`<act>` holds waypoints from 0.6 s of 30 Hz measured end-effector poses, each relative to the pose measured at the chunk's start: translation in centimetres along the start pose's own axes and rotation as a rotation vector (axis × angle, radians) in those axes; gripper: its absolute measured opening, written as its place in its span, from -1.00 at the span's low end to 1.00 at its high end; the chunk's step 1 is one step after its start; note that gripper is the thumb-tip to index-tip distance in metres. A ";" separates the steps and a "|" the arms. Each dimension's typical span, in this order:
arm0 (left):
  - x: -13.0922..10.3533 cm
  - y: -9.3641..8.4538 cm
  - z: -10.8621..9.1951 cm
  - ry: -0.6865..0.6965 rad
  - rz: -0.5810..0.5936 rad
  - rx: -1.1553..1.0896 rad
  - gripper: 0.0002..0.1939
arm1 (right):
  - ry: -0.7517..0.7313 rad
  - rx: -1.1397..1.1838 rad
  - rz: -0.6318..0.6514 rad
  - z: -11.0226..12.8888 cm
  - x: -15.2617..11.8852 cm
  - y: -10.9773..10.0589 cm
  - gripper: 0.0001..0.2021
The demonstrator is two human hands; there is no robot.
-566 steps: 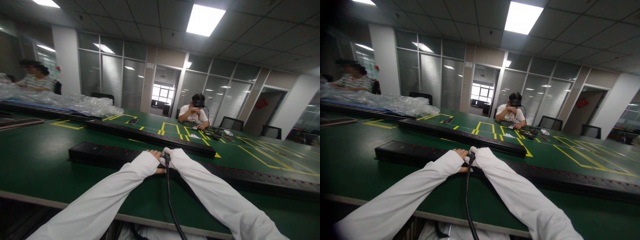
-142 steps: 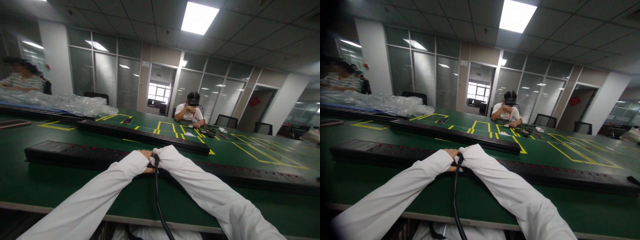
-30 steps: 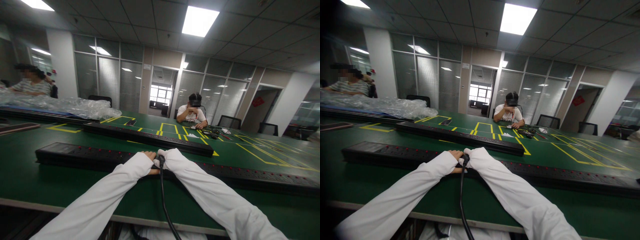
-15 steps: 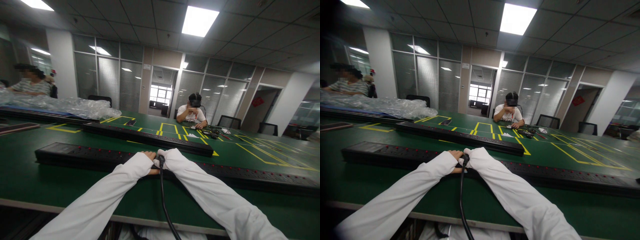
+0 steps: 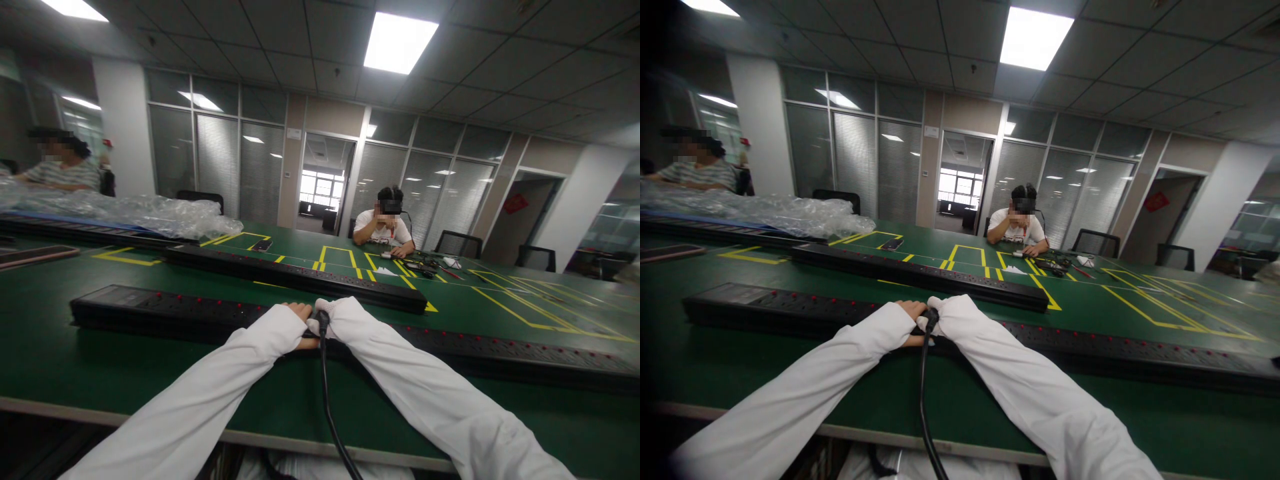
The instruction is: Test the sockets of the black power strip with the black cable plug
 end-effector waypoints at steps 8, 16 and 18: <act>0.0 0.0 0.0 0.003 -0.006 -0.004 -0.30 | 0.002 0.004 -0.012 0.6 0.4 0.2 -0.64; 0.0 0.1 0.1 0.000 -0.005 -0.003 -0.29 | 0.008 0.023 -0.031 0.9 0.3 -0.1 -0.66; 0.0 0.1 0.1 -0.002 -0.005 -0.001 -0.28 | 0.006 0.026 -0.032 0.9 0.3 -0.1 -0.67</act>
Point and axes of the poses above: each hand's wrist, its own x-axis towards the middle knuckle, its own y-axis out of the palm, z = x × y, the point moved 5 cm from there along x, towards the middle knuckle, and after that the axes turned 13 degrees about z, right-handed, at the moved point
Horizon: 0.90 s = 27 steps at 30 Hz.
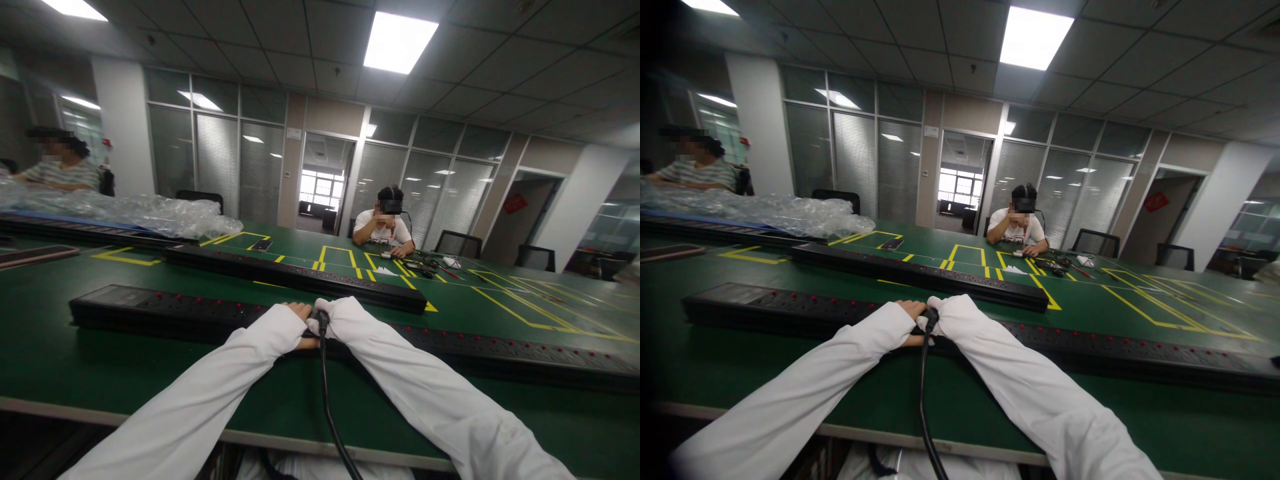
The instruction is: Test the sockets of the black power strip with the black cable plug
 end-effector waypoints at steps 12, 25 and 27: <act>-0.1 -0.1 -0.2 0.008 0.001 0.019 -0.34 | -0.002 0.001 -0.002 -1.3 0.0 0.6 -0.68; -0.1 -0.1 -0.2 0.003 0.007 0.021 -0.35 | 0.001 0.016 -0.007 0.2 -0.1 -0.1 -0.71; -0.1 -0.2 -0.2 0.001 0.009 0.009 -0.34 | 0.003 0.013 -0.008 0.2 -0.1 -0.2 -0.69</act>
Point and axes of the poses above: each hand's wrist, its own x-axis towards the middle knuckle, its own y-axis out of the palm, z = x × y, the point moved 5 cm from there along x, towards the middle knuckle, and after that the axes turned 13 degrees about z, right-handed, at the moved point
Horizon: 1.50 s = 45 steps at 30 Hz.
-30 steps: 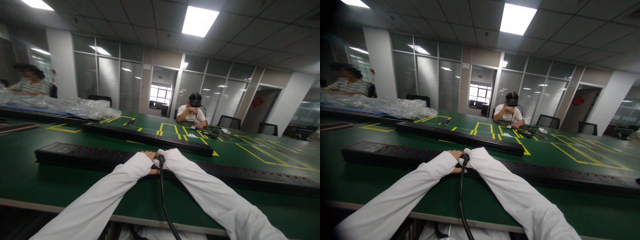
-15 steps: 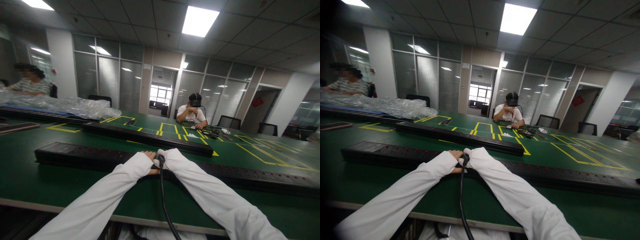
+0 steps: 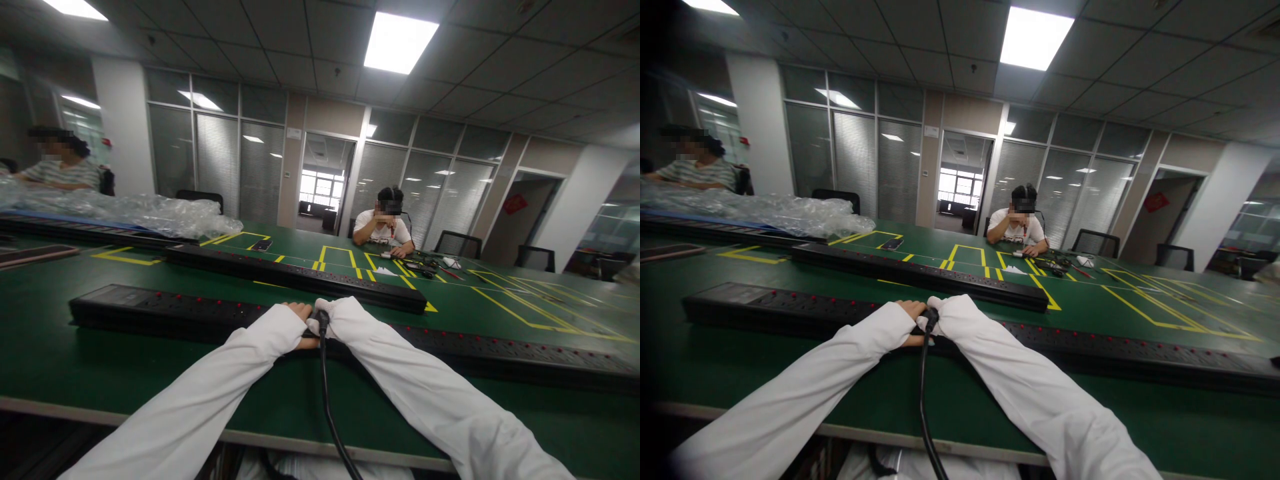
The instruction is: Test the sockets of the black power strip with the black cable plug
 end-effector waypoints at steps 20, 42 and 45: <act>0.2 0.2 0.1 0.002 0.009 -0.019 -0.30 | 0.009 0.006 0.014 -0.2 0.1 0.1 -0.66; 0.1 0.1 0.0 0.014 -0.001 0.002 -0.37 | 0.030 -0.035 0.005 -0.1 -0.1 -0.3 -0.64; -0.2 -0.1 -0.1 0.015 -0.008 0.003 -0.37 | 0.029 -0.046 0.005 -0.1 -0.1 -0.3 -0.63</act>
Point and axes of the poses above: each hand's wrist, its own x-axis towards the middle knuckle, its own y-axis out of the palm, z = x × y, the point moved 5 cm from there along x, towards the middle knuckle, and after that the axes turned 13 degrees about z, right-handed, at the moved point
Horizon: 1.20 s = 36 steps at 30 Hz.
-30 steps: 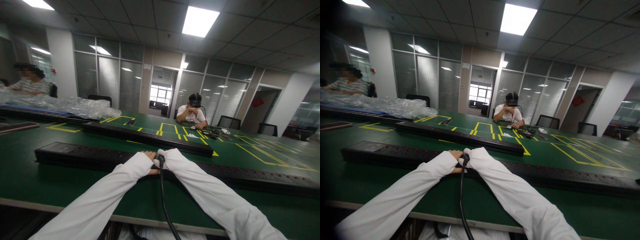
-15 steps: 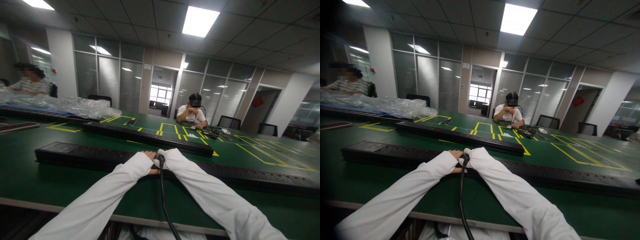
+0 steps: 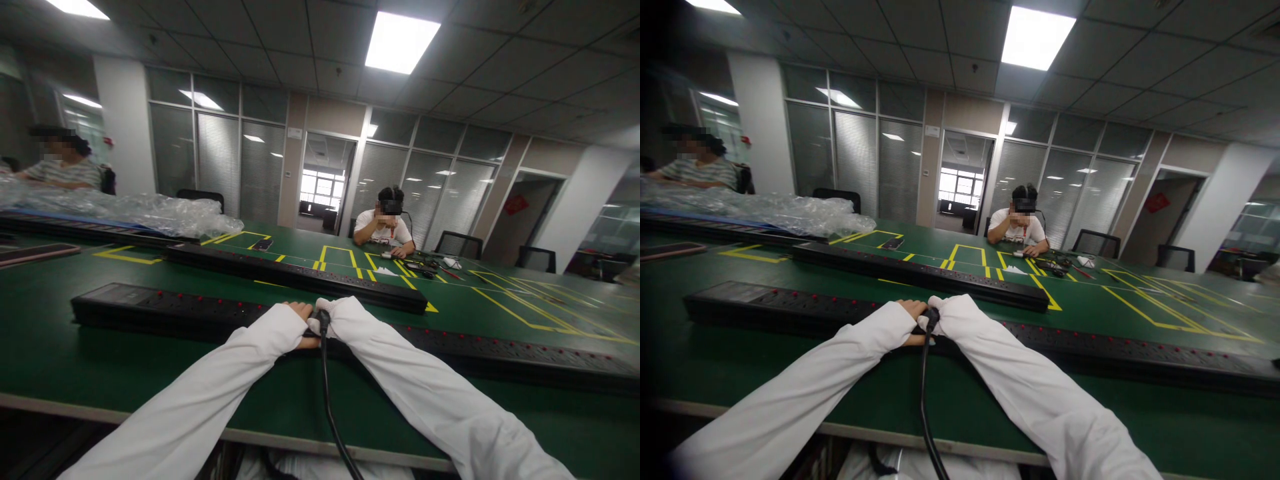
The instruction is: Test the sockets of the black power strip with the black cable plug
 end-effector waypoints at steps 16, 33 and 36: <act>0.3 0.2 0.1 -0.006 -0.001 0.002 -0.37 | -0.008 0.013 -0.006 0.2 0.0 0.1 -0.68; 0.5 0.5 0.3 -0.007 -0.015 0.009 -0.34 | -0.034 -0.013 -0.041 -0.5 -0.1 0.2 -0.63; 0.4 0.6 0.3 0.006 -0.022 0.030 -0.37 | -0.037 -0.026 -0.063 0.0 -0.2 -0.1 -0.60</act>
Point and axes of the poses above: each hand's wrist, its own x-axis towards the middle knuckle, its own y-axis out of the palm, z = x × y, the point moved 5 cm from there along x, towards the middle knuckle, and after that the axes turned 13 degrees about z, right-handed, at the moved point
